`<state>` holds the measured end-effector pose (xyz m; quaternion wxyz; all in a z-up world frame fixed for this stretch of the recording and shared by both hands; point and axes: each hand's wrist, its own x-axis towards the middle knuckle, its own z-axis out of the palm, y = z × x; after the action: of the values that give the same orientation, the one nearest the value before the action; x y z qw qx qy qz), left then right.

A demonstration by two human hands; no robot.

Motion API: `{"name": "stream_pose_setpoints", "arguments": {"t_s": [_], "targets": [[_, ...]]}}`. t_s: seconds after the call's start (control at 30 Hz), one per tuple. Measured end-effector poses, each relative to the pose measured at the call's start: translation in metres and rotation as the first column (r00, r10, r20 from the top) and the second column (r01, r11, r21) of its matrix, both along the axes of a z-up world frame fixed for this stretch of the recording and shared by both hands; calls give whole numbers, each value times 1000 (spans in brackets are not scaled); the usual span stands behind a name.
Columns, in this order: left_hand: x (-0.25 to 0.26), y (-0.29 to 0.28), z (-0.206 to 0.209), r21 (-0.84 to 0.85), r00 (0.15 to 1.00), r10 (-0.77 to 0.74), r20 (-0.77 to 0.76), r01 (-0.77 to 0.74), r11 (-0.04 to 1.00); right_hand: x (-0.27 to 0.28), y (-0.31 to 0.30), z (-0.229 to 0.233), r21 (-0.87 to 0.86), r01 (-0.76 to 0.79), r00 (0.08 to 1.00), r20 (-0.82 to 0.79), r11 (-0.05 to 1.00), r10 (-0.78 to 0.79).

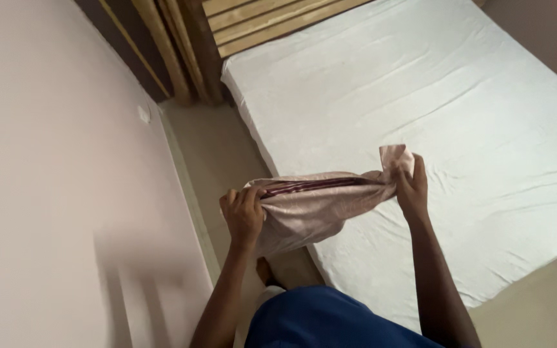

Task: The person folds a pillowcase by placing it on a bed and folding the sides toward the center.

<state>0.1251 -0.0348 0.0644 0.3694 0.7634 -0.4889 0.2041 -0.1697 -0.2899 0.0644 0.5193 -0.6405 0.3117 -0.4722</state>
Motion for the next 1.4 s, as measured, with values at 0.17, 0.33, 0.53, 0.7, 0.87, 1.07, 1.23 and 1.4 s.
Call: {"name": "stream_pose_setpoints", "arguments": {"t_s": [0.17, 0.33, 0.53, 0.7, 0.87, 1.07, 1.23, 1.4], "targets": [[48, -9, 35, -115, 993, -120, 1, 119, 986, 38, -11, -27, -22, 250, 931, -269, 968, -247], [85, -18, 60, -117, 955, -296, 33, 298, 947, 81, -23, -67, 212, 272, 960, -121, 939, -251], [121, -41, 77, -138, 926, -370, 74, 377, 916, 121, -27, -35, 93, 423, 844, -402, 901, -355], [148, -60, 73, -127, 951, -309, 16, 309, 943, 133, 3, 53, -700, 298, 774, -221, 649, -593], [155, -89, 60, -147, 948, -316, -34, 308, 940, 154, -4, 58, -176, 65, 906, -402, 982, -132], [174, -123, 63, -127, 928, -371, -41, 363, 923, 159, -52, 24, 148, 0, 830, -551, 989, 83], [181, -158, 76, -119, 915, -403, -30, 397, 910, 162, -86, -3, 166, -170, 874, -429, 971, 226], [177, -187, 94, -149, 866, -501, -4, 495, 856, 165, -109, -28, 108, -20, 901, -430, 994, 65]]}}
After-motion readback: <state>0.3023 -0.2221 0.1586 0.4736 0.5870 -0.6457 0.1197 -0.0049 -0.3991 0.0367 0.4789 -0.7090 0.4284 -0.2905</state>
